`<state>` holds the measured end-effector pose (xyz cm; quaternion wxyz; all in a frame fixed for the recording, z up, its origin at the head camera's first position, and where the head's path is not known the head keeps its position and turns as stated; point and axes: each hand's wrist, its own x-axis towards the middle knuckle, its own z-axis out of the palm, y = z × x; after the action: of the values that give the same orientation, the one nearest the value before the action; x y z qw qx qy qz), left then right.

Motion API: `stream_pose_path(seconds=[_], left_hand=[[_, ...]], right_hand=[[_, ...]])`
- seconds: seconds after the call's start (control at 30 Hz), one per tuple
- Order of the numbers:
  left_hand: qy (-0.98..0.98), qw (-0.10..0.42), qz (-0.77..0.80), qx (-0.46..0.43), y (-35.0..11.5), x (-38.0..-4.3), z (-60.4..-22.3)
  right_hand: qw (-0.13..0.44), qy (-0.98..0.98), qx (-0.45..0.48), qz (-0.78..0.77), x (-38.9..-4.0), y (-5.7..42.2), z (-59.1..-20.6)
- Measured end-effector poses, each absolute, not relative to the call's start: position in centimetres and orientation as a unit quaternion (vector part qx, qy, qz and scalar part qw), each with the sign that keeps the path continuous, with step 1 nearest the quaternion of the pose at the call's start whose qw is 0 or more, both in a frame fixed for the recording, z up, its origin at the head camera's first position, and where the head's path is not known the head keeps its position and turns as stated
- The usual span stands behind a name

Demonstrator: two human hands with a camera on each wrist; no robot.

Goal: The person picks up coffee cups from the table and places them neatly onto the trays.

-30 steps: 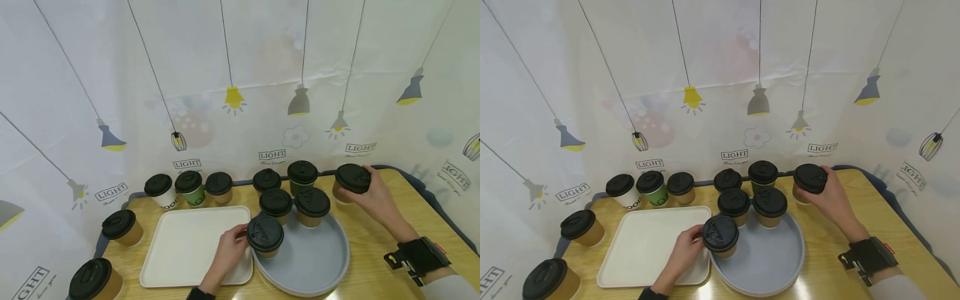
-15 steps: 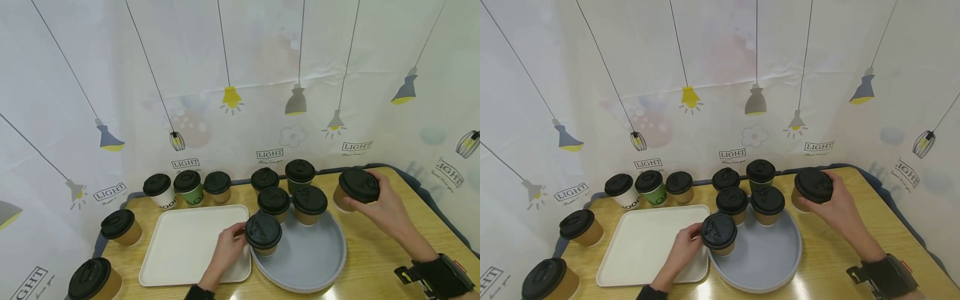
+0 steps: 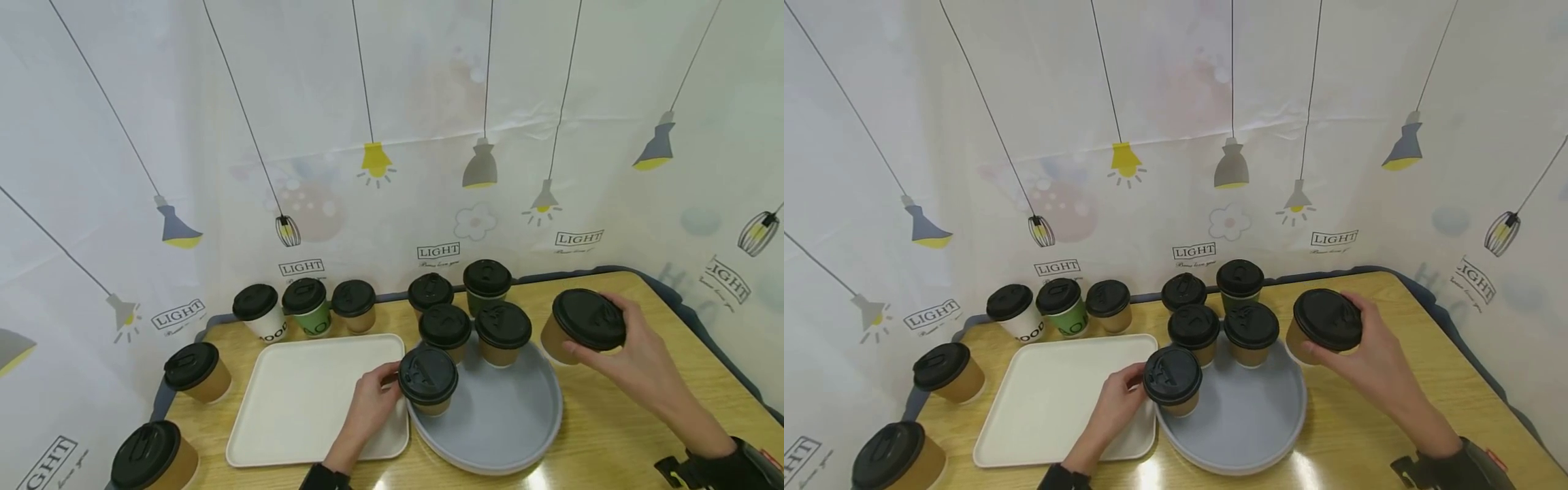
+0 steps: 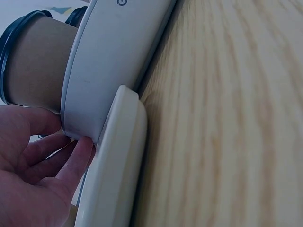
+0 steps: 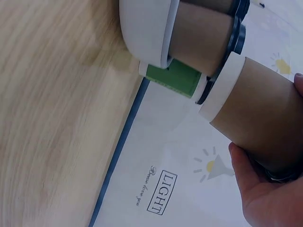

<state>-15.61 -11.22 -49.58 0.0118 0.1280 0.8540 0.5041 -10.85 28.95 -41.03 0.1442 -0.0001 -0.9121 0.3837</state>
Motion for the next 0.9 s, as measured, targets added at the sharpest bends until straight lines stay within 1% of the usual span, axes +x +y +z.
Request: stream_pose_path(seconds=[0.4,0.57,0.77,0.9], left_hand=[[0.855,0.018,0.503,0.122,-11.1,-15.5,-49.3],[0.853,0.016,0.507,0.125,-11.1,-15.7,-49.4],[0.852,0.014,0.508,0.125,-11.1,-15.7,-49.4],[0.855,0.013,0.504,0.123,-11.2,-15.6,-49.5]], right_hand=[[0.138,-0.908,0.039,0.393,-8.9,27.1,-41.7],[0.13,-0.909,0.05,0.394,-8.8,26.2,-42.0],[0.096,-0.911,0.053,0.396,-8.6,24.9,-42.6],[0.099,-0.913,0.067,0.389,-8.7,24.3,-43.3]])
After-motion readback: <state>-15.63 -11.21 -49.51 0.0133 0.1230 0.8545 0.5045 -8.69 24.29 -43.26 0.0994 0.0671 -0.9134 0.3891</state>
